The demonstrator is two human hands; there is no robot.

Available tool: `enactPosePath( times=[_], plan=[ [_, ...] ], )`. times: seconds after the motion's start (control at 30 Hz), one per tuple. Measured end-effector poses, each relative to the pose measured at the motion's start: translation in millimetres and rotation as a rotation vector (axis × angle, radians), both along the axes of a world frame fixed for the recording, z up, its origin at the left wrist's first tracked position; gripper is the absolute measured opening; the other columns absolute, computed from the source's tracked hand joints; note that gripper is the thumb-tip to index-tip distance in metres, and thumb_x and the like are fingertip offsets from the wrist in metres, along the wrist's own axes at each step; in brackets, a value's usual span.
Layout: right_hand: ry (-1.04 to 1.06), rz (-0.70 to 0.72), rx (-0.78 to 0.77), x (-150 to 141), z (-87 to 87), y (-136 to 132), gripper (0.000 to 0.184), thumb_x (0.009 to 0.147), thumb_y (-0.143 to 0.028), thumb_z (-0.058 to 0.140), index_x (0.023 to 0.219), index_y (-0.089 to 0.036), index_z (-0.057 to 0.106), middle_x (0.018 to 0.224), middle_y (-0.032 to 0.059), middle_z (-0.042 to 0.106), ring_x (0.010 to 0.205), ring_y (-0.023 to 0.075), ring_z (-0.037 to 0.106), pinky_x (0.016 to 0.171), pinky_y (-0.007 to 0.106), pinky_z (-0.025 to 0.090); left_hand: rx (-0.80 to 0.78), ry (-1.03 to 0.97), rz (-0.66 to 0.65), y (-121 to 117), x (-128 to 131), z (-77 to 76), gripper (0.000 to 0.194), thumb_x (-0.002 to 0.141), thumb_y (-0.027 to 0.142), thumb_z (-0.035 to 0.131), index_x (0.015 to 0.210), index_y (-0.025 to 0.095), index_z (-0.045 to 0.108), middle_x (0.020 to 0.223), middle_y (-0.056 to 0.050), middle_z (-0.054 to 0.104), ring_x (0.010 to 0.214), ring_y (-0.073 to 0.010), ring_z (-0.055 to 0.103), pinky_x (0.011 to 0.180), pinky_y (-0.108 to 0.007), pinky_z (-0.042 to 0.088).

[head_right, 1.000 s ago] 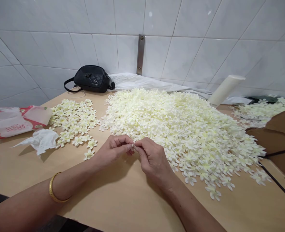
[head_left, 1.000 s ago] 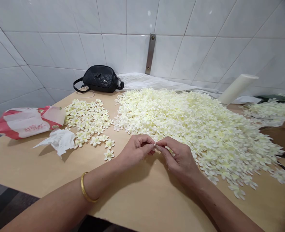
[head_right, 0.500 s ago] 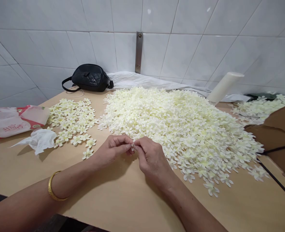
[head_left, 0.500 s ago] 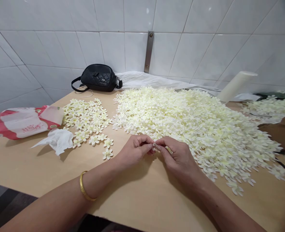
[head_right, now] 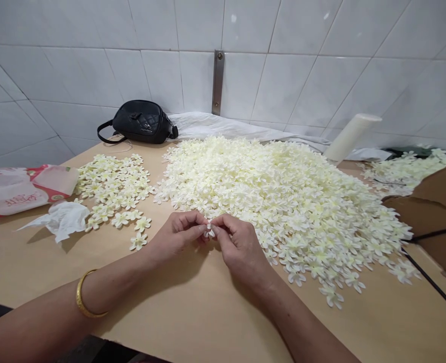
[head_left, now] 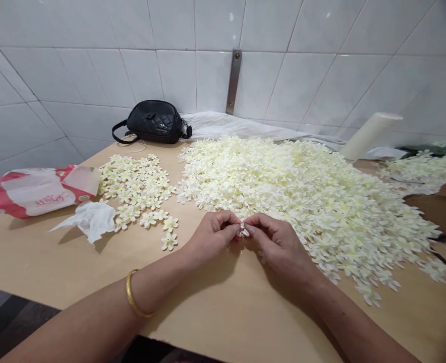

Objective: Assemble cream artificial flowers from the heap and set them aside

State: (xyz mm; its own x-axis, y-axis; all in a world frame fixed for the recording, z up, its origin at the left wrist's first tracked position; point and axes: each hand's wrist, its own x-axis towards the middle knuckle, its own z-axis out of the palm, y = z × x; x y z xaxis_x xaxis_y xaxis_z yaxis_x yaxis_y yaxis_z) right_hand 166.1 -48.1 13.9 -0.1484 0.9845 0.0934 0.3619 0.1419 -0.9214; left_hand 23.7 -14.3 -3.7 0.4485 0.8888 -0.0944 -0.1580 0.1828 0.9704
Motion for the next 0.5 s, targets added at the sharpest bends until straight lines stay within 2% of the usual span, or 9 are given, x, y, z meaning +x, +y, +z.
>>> enactPosePath(
  times=[0.17,0.3,0.4,0.5],
  plan=[
    [0.258,0.021,-0.101,0.5,-0.9,4.3,0.015,0.08,-0.027,0.049,0.079,-0.016,0.059,0.07,0.0023,0.061,0.066,0.0137,0.056,0.061,0.025,0.043,0.076,0.084,0.006,-0.7,-0.6,13.2,0.012,0.069,0.021,0.056,0.061,0.012,0.054,0.056,-0.002,0.053,0.053,-0.0087,0.047,0.054,-0.023,0.036],
    [0.308,0.01,-0.092,2.2,-3.5,8.8,0.014,0.078,-0.029,0.052,0.073,-0.016,0.057,0.067,0.001,0.058,0.066,0.0134,0.055,0.064,0.026,0.043,0.091,0.073,0.012,-1.7,0.5,22.5,0.009,0.069,0.018,0.054,0.062,0.011,0.054,0.059,-0.003,0.056,0.055,-0.0095,0.048,0.057,-0.023,0.038],
    [0.344,-0.003,-0.102,3.5,-6.6,10.1,0.015,0.077,-0.031,0.053,0.074,-0.016,0.056,0.067,0.0007,0.057,0.066,0.0124,0.054,0.065,0.025,0.042,0.083,0.068,0.021,-1.8,0.6,23.8,0.008,0.068,0.017,0.053,0.063,0.012,0.053,0.059,-0.003,0.056,0.056,-0.01,0.049,0.059,-0.024,0.039],
    [0.349,-0.082,-0.108,6.9,-8.0,11.6,0.015,0.077,-0.032,0.054,0.076,-0.017,0.055,0.066,-0.0002,0.056,0.061,0.0109,0.051,0.059,0.023,0.041,0.071,0.074,0.075,-0.7,-1.6,22.7,0.007,0.068,0.018,0.051,0.064,0.013,0.052,0.062,-0.001,0.055,0.057,-0.01,0.05,0.062,-0.025,0.041]
  ],
)
